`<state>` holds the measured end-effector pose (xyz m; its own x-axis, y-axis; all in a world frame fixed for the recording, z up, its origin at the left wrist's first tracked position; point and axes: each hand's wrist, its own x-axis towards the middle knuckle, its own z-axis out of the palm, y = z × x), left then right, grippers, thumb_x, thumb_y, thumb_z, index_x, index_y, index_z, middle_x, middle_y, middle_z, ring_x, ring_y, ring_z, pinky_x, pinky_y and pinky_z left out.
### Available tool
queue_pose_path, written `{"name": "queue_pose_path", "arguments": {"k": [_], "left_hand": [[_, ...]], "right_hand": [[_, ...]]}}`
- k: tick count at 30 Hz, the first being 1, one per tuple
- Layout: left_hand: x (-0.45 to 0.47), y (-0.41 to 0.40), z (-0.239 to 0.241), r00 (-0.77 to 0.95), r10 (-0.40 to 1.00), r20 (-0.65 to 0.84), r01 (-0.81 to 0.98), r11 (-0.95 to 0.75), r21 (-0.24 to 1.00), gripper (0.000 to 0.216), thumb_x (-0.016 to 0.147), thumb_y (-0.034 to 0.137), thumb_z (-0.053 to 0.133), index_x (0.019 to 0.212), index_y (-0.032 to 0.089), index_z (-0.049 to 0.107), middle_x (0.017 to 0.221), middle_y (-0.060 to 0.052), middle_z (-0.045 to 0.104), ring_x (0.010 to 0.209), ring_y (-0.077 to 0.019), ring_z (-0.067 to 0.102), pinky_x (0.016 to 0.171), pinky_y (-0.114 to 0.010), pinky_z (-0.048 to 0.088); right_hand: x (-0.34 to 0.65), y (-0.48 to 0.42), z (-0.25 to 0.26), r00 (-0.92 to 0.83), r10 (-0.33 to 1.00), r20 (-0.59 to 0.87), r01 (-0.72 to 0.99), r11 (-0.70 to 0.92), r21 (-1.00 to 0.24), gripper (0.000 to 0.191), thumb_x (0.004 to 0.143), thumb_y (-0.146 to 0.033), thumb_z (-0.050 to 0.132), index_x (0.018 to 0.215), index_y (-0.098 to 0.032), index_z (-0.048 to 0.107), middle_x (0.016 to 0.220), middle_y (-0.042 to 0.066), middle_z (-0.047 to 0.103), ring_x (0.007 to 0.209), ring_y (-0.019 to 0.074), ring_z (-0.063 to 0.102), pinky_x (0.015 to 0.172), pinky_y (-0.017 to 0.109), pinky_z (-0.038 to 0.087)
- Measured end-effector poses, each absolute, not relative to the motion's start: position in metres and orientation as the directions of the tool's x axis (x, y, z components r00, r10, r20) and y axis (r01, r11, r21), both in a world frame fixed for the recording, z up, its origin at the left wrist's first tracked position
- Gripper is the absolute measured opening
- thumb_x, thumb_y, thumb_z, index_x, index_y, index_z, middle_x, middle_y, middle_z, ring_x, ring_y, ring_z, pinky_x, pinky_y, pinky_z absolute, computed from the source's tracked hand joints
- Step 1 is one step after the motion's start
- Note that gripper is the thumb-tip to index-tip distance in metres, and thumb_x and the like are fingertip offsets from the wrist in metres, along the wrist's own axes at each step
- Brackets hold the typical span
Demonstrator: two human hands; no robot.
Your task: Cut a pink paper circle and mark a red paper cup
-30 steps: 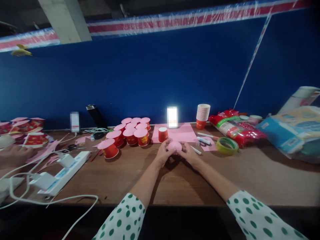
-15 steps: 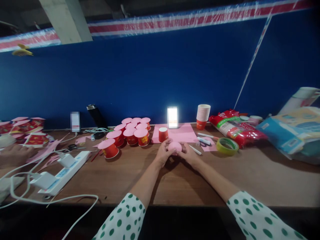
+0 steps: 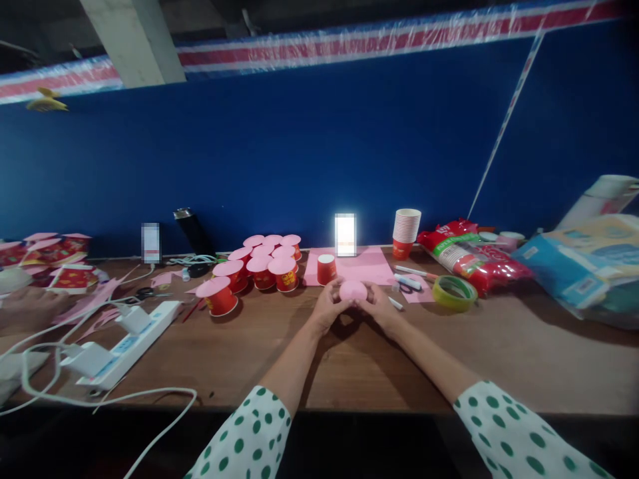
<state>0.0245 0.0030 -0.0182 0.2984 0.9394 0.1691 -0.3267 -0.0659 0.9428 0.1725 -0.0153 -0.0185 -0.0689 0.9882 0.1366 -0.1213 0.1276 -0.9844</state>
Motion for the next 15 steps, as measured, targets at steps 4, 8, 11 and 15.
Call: {"name": "queue_pose_path", "arguments": {"k": [4,8,11,15], "left_hand": [[0.025,0.003,-0.019,0.280,0.946,0.164,-0.317,-0.071,0.946,0.071,0.058,0.021,0.076,0.120,0.015,0.042,0.102,-0.011,0.060,0.086,-0.0176,0.060,0.077,-0.031,0.047],[0.024,0.004,-0.022,0.272,0.947,0.174,-0.320,-0.081,0.944,0.072,0.057,0.021,0.076,0.120,0.015,0.042,0.100,-0.011,0.061,0.087,-0.0178,0.059,0.077,-0.031,0.047],[0.023,0.007,-0.027,0.263,0.948,0.179,-0.322,-0.088,0.943,0.073,0.056,0.021,0.077,0.120,0.016,0.043,0.100,-0.011,0.060,0.088,-0.0188,0.058,0.078,-0.034,0.047],[0.024,0.010,-0.032,0.256,0.949,0.183,-0.333,-0.091,0.939,0.072,0.057,0.022,0.076,0.121,0.015,0.042,0.100,-0.011,0.060,0.089,-0.0193,0.058,0.079,-0.036,0.047]], "right_hand": [[0.173,-0.016,-0.019,-0.092,0.986,0.137,-0.088,0.129,-0.988,0.050,0.067,-0.032,0.067,0.110,-0.020,0.044,0.098,0.006,0.065,0.083,0.0187,0.064,0.066,0.030,0.053],[0.173,-0.016,-0.019,-0.088,0.985,0.147,-0.058,0.142,-0.988,0.050,0.067,-0.033,0.067,0.109,-0.020,0.044,0.098,0.006,0.066,0.084,0.0197,0.064,0.068,0.032,0.053],[0.173,-0.013,-0.022,-0.078,0.986,0.149,-0.044,0.146,-0.988,0.053,0.065,-0.035,0.069,0.109,-0.019,0.045,0.098,0.007,0.066,0.084,0.0213,0.064,0.070,0.034,0.053],[0.173,-0.011,-0.023,-0.069,0.986,0.152,-0.015,0.151,-0.988,0.052,0.064,-0.036,0.069,0.109,-0.019,0.047,0.094,0.007,0.067,0.077,0.0203,0.065,0.063,0.031,0.053]]}}
